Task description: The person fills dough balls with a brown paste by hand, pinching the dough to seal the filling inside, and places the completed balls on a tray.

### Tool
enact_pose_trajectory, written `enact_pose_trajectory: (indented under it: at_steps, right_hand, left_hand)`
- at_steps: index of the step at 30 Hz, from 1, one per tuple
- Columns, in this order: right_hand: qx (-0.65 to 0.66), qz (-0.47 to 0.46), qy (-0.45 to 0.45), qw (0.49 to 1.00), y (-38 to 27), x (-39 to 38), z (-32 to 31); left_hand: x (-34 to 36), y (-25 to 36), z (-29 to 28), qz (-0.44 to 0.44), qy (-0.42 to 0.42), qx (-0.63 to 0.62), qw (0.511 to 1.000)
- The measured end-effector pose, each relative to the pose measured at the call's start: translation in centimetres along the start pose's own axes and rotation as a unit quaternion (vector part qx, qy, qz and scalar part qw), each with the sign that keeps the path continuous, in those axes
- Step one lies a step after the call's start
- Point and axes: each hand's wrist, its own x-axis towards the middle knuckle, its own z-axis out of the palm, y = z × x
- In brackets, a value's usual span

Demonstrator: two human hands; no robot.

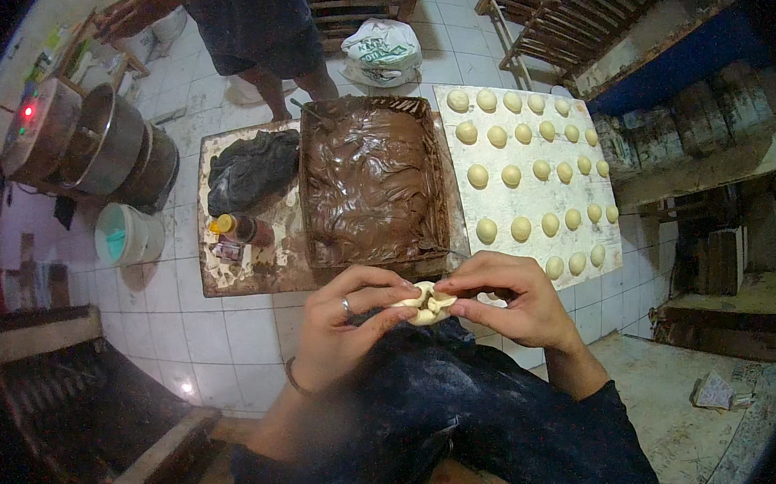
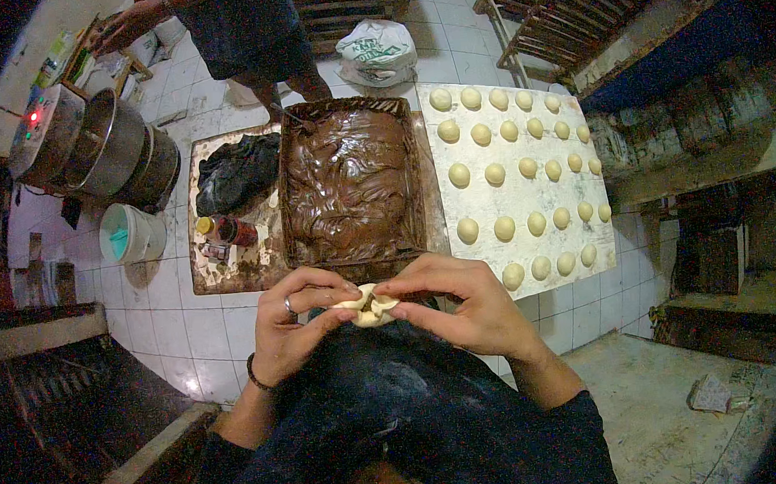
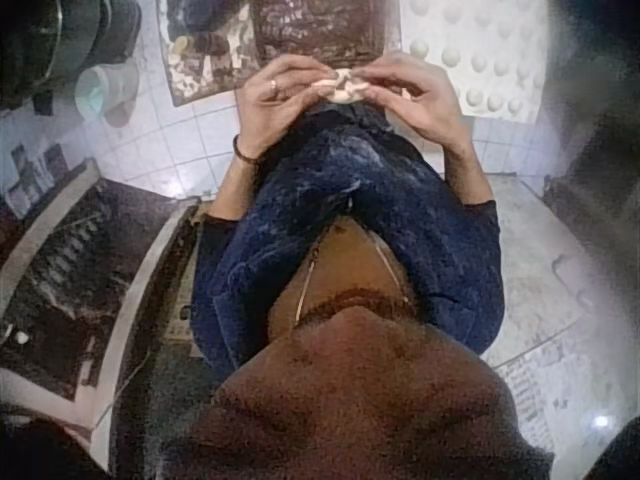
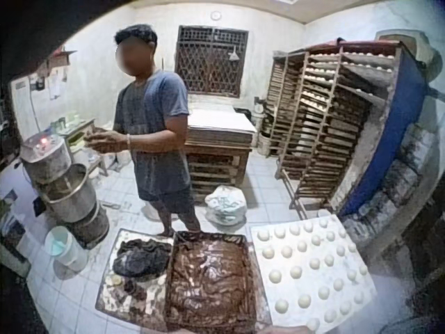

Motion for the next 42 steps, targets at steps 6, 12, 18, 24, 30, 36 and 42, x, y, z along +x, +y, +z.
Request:
enact_pose_trajectory:
  at_steps: [6,12,18,24,30,36,42]
  right_hand:
    - [0.109,0.045,0.031,0.993,1.0,0.7,0.8]
    - [0.131,0.11,0.038,0.985,2.3,0.3,0.8]
    - [0.044,0.012,0.073,0.996,0.7,0.4,2.2]
    - [-0.024,-0.044,0.009,0.999,0.7,0.7,1.0]
    - [-0.08,-0.085,0.0,0.993,-0.1,1.0,2.7]
    - [-0.093,-0.087,-0.035,0.991,0.9,0.7,2.6]
    - [-0.124,-0.101,0.003,0.987,0.2,0.8,3.6]
  left_hand:
    - [0.6,0.3,-0.5,0.05,-0.074,-0.013,0.996]
    - [0.2,0.6,0.4,0.013,-0.025,-0.022,0.999]
    - [-0.5,-0.7,1.8,0.021,0.095,0.033,0.995]
    - [-0.3,0.1,1.3,-0.051,-0.025,-0.097,0.994]
    - [0.0,-1.4,1.1,-0.208,-0.151,-0.067,0.964]
    - [0.0,-1.0,2.1,-0.19,-0.144,-0.104,0.966]
    - [0.1,-1.1,2.8,-0.18,-0.082,-0.01,0.98]
